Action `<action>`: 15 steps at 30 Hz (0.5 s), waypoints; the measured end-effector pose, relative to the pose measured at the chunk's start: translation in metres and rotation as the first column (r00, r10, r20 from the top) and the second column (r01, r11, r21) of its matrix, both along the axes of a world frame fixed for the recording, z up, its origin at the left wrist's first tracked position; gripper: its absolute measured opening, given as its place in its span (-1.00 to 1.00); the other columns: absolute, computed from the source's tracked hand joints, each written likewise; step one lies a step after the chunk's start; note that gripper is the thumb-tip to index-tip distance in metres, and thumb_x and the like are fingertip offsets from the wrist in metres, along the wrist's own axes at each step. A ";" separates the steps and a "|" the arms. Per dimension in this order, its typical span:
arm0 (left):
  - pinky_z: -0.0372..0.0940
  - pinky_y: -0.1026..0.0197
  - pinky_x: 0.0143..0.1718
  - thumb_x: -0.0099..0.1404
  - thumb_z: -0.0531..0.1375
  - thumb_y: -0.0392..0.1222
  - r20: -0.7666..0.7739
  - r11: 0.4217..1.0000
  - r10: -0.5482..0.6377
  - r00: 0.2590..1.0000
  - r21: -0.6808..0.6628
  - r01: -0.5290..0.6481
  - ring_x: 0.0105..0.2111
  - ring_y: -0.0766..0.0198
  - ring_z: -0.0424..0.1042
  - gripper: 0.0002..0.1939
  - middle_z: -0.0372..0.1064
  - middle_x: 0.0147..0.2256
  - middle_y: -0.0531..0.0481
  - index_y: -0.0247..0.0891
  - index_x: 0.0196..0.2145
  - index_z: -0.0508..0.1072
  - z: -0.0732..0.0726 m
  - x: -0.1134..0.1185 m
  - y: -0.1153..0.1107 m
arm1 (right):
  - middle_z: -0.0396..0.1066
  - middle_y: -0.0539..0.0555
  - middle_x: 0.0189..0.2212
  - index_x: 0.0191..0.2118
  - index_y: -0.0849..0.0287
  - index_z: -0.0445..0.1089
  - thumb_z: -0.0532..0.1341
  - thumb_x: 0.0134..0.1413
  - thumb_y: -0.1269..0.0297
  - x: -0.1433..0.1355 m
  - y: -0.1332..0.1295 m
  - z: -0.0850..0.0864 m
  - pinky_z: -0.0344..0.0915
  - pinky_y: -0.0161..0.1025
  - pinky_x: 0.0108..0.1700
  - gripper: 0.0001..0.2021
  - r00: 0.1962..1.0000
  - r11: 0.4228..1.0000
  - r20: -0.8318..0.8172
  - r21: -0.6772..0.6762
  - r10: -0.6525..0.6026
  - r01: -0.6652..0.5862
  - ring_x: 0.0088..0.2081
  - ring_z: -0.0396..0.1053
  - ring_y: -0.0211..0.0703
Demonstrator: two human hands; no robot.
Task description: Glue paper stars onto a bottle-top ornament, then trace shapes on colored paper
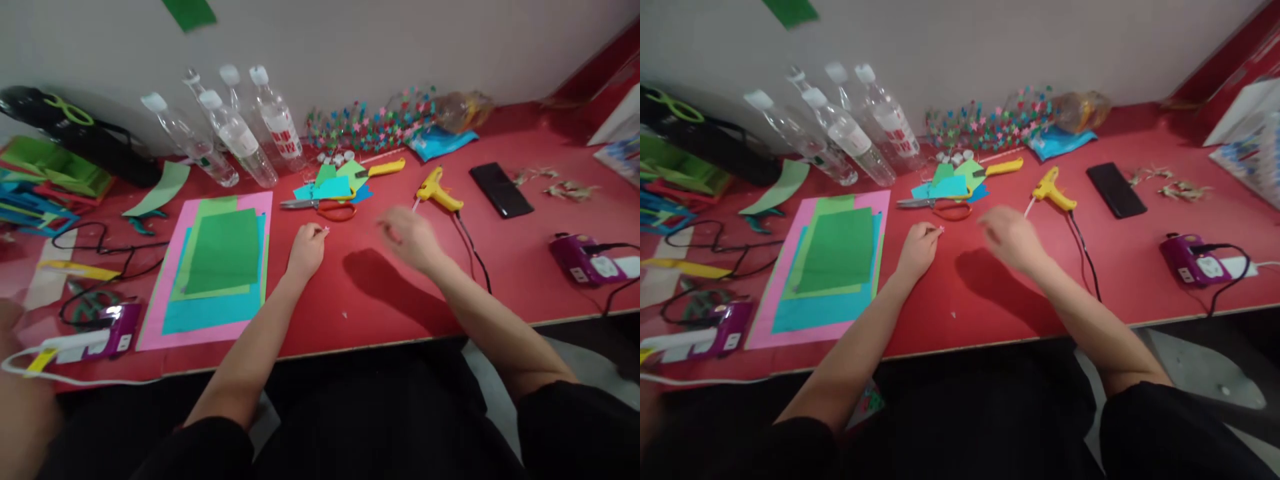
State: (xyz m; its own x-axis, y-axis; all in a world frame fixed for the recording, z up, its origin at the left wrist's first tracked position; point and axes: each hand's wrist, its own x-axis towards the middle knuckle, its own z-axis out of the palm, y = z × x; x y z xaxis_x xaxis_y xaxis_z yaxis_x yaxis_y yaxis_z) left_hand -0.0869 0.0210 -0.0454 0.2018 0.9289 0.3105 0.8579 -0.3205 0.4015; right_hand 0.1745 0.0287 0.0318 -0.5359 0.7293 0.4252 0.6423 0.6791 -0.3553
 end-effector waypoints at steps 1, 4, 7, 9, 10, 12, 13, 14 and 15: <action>0.25 0.00 -0.04 0.37 -0.02 -0.30 -0.021 1.000 -0.016 1.000 -0.014 0.016 -0.15 0.09 0.31 -0.70 0.37 -0.18 -0.21 -0.32 -0.15 0.50 -0.001 -0.001 0.001 | 0.44 0.14 -0.26 -0.18 0.18 0.43 -0.04 0.25 0.38 -0.014 -0.015 -0.004 0.23 -0.20 -0.10 -0.71 0.962 0.962 0.042 -0.062 0.268 -0.265 -0.20 0.34 -0.12; 0.23 -0.02 0.02 0.36 -0.05 -0.34 -0.058 0.997 -0.070 0.996 -0.037 0.068 -0.06 0.07 0.30 -0.66 0.37 -0.08 -0.22 -0.33 -0.06 0.46 -0.003 -0.005 0.001 | 0.45 0.11 -0.29 -0.27 0.20 0.45 -0.01 0.25 0.39 -0.041 -0.049 -0.021 0.18 -0.20 -0.15 -0.73 0.714 0.721 0.113 -0.181 0.691 -0.669 -0.25 0.28 -0.15; 0.19 -0.03 0.12 0.35 -0.06 -0.38 -0.074 0.990 -0.141 0.987 -0.038 0.138 0.05 0.08 0.27 -0.64 0.33 0.04 -0.21 -0.35 -0.01 0.43 -0.001 -0.008 -0.002 | 0.44 0.14 -0.25 -0.18 0.22 0.45 0.00 0.30 0.35 -0.045 -0.064 -0.038 0.14 -0.21 -0.18 -0.74 0.699 0.705 0.104 -0.165 0.708 -0.690 -0.24 0.25 -0.17; 0.17 -0.03 0.16 0.34 -0.06 -0.40 -0.081 0.984 -0.175 0.981 -0.032 0.173 0.09 0.08 0.25 -0.62 0.32 0.08 -0.21 -0.38 0.01 0.40 -0.001 -0.008 -0.004 | 0.43 0.14 -0.23 -0.13 0.24 0.43 -0.01 0.32 0.35 -0.044 -0.068 -0.044 0.14 -0.22 -0.20 -0.74 0.705 0.720 0.146 -0.118 0.694 -0.684 -0.24 0.25 -0.17; 0.17 -0.04 0.16 0.34 -0.06 -0.40 -0.085 0.983 -0.181 0.980 -0.026 0.180 0.08 0.08 0.26 -0.63 0.32 0.07 -0.22 -0.39 0.02 0.40 -0.001 -0.007 -0.004 | 0.42 0.13 -0.25 -0.15 0.25 0.43 -0.01 0.33 0.37 -0.044 -0.070 -0.046 0.13 -0.22 -0.22 -0.74 0.696 0.717 0.185 -0.087 0.693 -0.691 -0.25 0.25 -0.18; 0.19 -0.06 0.14 0.36 -0.07 -0.39 -0.089 0.984 -0.178 0.980 -0.009 0.178 0.05 0.07 0.29 -0.65 0.35 0.02 -0.25 -0.40 0.00 0.40 -0.001 -0.005 -0.004 | 0.39 0.11 -0.33 -0.27 0.26 0.41 -0.03 0.32 0.43 -0.047 -0.075 -0.048 0.12 -0.22 -0.26 -0.72 0.659 0.691 0.273 -0.034 0.701 -0.722 -0.31 0.24 -0.19; 0.21 -0.06 0.12 0.37 -0.07 -0.37 -0.091 0.985 -0.172 0.981 0.001 0.173 0.02 0.07 0.30 -0.66 0.37 -0.02 -0.25 -0.40 -0.03 0.41 -0.001 -0.004 -0.003 | 0.37 0.09 -0.36 -0.32 0.25 0.39 -0.04 0.32 0.45 -0.050 -0.077 -0.049 0.12 -0.22 -0.27 -0.71 0.637 0.673 0.303 -0.021 0.709 -0.739 -0.32 0.24 -0.19; 0.23 -0.06 0.10 0.38 -0.07 -0.36 -0.093 0.986 -0.165 0.982 0.012 0.167 -0.02 0.07 0.32 -0.67 0.38 -0.06 -0.25 -0.39 -0.06 0.43 -0.001 -0.002 -0.002 | 0.35 0.08 -0.38 -0.33 0.23 0.38 -0.05 0.31 0.45 -0.053 -0.079 -0.050 0.12 -0.21 -0.28 -0.71 0.617 0.656 0.316 -0.024 0.721 -0.754 -0.33 0.24 -0.20; 0.25 -0.06 0.07 0.39 -0.07 -0.34 -0.095 0.987 -0.159 0.983 0.022 0.162 -0.05 0.07 0.33 -0.68 0.39 -0.10 -0.25 -0.38 -0.09 0.44 -0.001 -0.001 0.000 | 0.35 0.07 -0.39 -0.35 0.22 0.36 -0.05 0.31 0.45 -0.057 -0.079 -0.050 0.12 -0.21 -0.29 -0.72 0.613 0.652 0.303 -0.039 0.730 -0.757 -0.34 0.24 -0.20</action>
